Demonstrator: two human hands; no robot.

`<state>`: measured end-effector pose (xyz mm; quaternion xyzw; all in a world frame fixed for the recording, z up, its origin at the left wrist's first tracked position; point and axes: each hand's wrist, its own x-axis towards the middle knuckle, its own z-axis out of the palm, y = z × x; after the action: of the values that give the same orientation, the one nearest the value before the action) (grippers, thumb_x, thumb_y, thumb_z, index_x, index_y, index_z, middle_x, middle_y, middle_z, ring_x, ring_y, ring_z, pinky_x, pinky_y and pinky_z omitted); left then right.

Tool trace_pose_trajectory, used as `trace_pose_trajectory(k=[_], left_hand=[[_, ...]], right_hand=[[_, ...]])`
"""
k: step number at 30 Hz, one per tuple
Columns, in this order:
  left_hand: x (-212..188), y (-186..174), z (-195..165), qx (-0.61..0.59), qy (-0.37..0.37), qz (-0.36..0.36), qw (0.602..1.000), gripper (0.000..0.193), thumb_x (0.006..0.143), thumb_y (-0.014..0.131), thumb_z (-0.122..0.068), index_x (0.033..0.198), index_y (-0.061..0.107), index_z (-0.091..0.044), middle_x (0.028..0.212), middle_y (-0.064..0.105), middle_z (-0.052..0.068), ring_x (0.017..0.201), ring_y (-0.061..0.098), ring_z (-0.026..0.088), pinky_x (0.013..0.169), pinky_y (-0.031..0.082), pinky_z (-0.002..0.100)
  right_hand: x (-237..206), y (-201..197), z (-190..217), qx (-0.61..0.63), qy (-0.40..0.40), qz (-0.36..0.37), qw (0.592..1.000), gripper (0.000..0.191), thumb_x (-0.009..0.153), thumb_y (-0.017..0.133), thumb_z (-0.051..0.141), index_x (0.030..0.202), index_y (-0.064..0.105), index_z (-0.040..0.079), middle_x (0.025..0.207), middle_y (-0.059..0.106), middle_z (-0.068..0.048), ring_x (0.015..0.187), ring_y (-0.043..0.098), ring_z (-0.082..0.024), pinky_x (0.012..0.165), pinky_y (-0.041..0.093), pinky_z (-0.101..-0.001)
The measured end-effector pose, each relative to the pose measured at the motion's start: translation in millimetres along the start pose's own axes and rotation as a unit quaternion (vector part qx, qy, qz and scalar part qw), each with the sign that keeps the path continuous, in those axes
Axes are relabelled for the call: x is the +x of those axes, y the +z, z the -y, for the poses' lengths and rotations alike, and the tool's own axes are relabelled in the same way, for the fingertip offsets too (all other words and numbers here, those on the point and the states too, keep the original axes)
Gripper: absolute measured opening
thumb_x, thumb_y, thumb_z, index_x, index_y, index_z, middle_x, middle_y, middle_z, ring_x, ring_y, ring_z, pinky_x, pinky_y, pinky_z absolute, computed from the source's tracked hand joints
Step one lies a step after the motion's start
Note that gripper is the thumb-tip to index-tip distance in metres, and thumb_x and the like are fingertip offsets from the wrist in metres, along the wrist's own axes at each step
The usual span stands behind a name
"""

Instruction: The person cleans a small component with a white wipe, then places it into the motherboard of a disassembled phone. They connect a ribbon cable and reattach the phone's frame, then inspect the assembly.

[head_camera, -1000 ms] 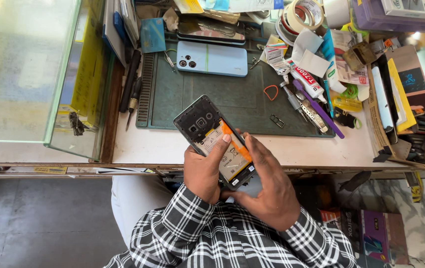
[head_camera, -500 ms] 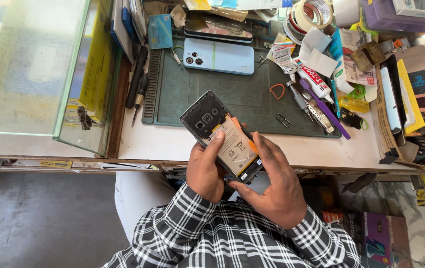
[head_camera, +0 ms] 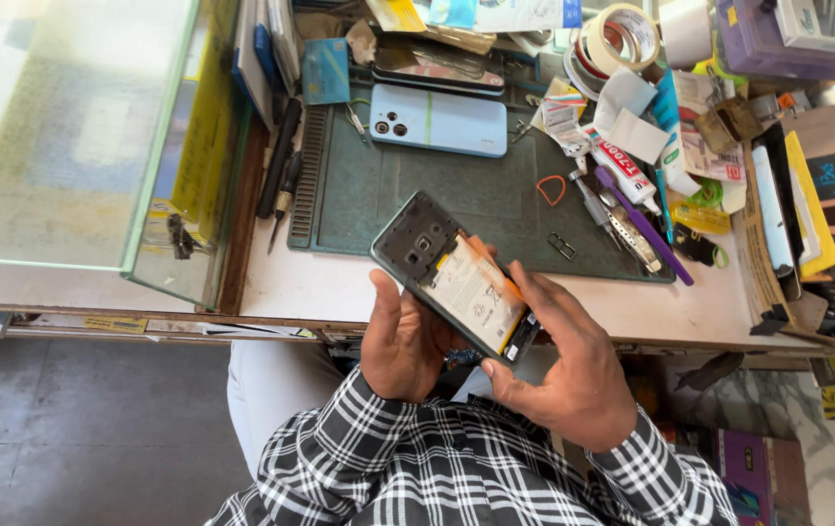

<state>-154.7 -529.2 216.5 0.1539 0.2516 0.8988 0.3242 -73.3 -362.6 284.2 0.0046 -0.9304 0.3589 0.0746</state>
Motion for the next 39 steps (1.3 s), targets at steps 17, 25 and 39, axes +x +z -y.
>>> trace_pose_trajectory(k=[17, 25, 39], left_hand=[[13, -3, 19, -0.049, -0.048, -0.096, 0.993, 0.111, 0.081, 0.013, -0.091, 0.155, 0.036, -0.011, 0.14, 0.058, 0.01, 0.13, 0.059, 0.022, 0.103, 0.055, 0.036], [11, -1, 16, -0.035, -0.069, -0.096, 0.992, 0.113, 0.08, 0.009, -0.093, 0.146, 0.046, -0.008, 0.134, 0.06, 0.012, 0.119, 0.061, 0.021, 0.089, 0.058, 0.035], [17, 10, 2, -0.031, -0.018, -0.149, 0.988, 0.085, 0.091, 0.027, -0.075, 0.158, 0.013, -0.025, 0.131, 0.056, 0.015, 0.128, 0.059, 0.029, 0.089, 0.063, 0.047]], right_hand=[[9, 22, 7, -0.125, -0.193, -0.073, 0.97, 0.052, 0.09, 0.074, 0.019, 0.138, 0.061, 0.004, 0.143, 0.064, -0.011, 0.137, 0.058, -0.028, 0.118, 0.043, -0.0493], [15, 26, 5, -0.122, -0.205, -0.107, 0.965, 0.042, 0.093, 0.071, 0.012, 0.134, 0.065, 0.003, 0.131, 0.071, -0.013, 0.122, 0.07, -0.03, 0.102, 0.056, -0.0419], [16, 15, 1, -0.029, -0.151, -0.076, 0.985, 0.043, 0.094, 0.072, 0.013, 0.135, 0.065, 0.006, 0.126, 0.073, -0.014, 0.118, 0.073, -0.03, 0.094, 0.062, -0.0358]])
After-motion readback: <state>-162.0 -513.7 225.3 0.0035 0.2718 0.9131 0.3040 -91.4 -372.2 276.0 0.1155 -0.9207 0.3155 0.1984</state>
